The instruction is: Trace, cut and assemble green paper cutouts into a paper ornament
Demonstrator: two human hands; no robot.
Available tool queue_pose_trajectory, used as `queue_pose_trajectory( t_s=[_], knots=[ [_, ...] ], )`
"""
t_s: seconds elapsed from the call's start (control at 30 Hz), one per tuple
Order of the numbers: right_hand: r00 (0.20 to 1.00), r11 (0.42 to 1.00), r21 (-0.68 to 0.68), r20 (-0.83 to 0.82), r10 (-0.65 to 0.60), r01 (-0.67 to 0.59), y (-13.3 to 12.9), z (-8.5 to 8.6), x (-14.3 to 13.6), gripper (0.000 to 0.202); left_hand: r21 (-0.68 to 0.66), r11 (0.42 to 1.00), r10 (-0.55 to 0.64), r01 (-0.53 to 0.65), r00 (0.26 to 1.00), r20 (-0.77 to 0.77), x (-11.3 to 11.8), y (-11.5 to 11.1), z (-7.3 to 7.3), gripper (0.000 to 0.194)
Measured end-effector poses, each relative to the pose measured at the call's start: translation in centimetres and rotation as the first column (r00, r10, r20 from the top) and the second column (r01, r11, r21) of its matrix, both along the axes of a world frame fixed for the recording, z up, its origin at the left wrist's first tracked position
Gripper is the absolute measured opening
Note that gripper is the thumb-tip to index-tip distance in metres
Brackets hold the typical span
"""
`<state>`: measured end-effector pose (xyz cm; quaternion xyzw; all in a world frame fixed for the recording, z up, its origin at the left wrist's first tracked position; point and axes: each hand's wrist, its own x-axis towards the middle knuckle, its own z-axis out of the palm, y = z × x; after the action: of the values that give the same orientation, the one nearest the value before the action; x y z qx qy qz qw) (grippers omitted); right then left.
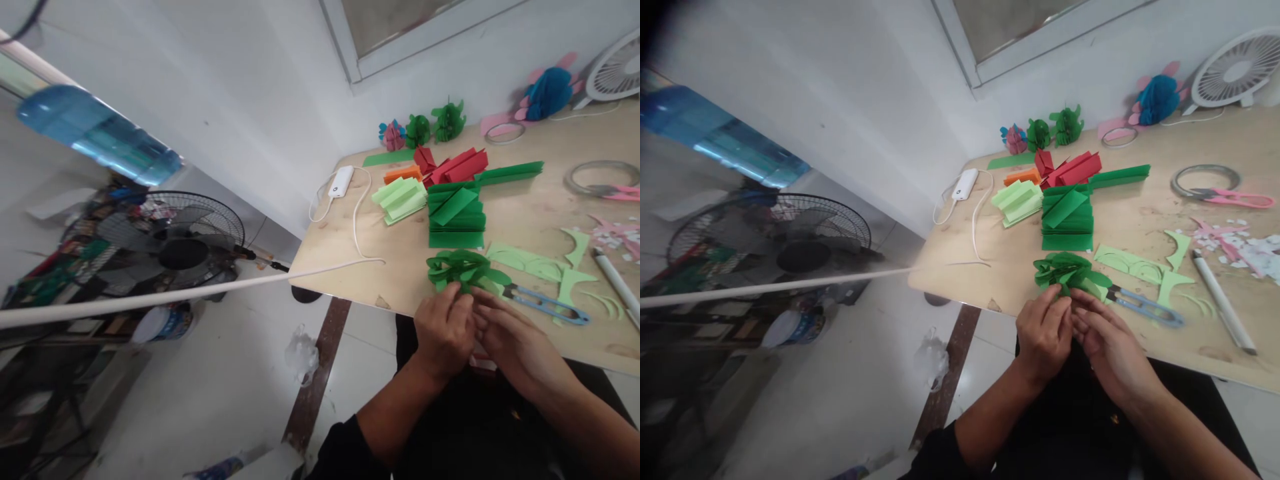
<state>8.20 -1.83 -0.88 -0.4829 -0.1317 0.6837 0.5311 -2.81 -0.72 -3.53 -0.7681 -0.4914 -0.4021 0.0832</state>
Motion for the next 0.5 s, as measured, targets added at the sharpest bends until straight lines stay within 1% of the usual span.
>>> queue_pose_trajectory(
  t_s=[0.07, 0.13, 0.2, 0.27, 0.33, 0.4, 0.5],
  knots=[
    [1.0, 1.0, -0.027, 0.004, 0.008, -0.008, -0.1, -0.1, 0.1, 0.038, -0.001, 1.0, -0.025, 0.025, 1.0, 0.016, -0.1, -0.1, -0.1, 0.018],
    [1.0, 0.999, -0.042, 0.009, 0.004, -0.004, -0.1, -0.1, 0.2, 0.036, 0.012, 0.997, -0.072, 0.072, 0.996, 0.049, -0.3, -0.1, 0.1, 0.018],
    [1.0, 0.999, -0.043, 0.011, 0.012, -0.011, -0.3, -0.1, 0.3, 0.033, 0.04, 0.993, -0.112, 0.108, 0.989, 0.099, -0.8, -0.1, 0.8, 0.02],
    [0.999, 0.998, -0.047, 0.011, 0.041, -0.04, -0.4, -0.1, 0.4, 0.033, 0.081, 0.993, -0.103, 0.09, 0.98, 0.172, -1.4, 0.3, 1.7, 0.02],
    [0.997, 0.996, -0.059, 0.017, 0.071, -0.07, -0.7, -0.3, 0.5, 0.035, 0.06, 0.996, -0.073, 0.062, 0.974, 0.212, -2.0, 1.1, 2.6, 0.02],
    [0.996, 0.993, -0.082, 0.033, 0.083, -0.08, -1.0, -0.5, 0.8, 0.038, 0.009, 0.998, -0.067, 0.066, 0.98, 0.189, -2.4, 2.0, 3.2, 0.017],
    [0.996, 0.992, -0.112, 0.063, 0.068, -0.06, -1.4, -0.9, 1.4, 0.039, -0.053, 0.992, -0.105, 0.115, 0.983, 0.153, -2.4, 3.1, 3.3, 0.016]
  ],
)
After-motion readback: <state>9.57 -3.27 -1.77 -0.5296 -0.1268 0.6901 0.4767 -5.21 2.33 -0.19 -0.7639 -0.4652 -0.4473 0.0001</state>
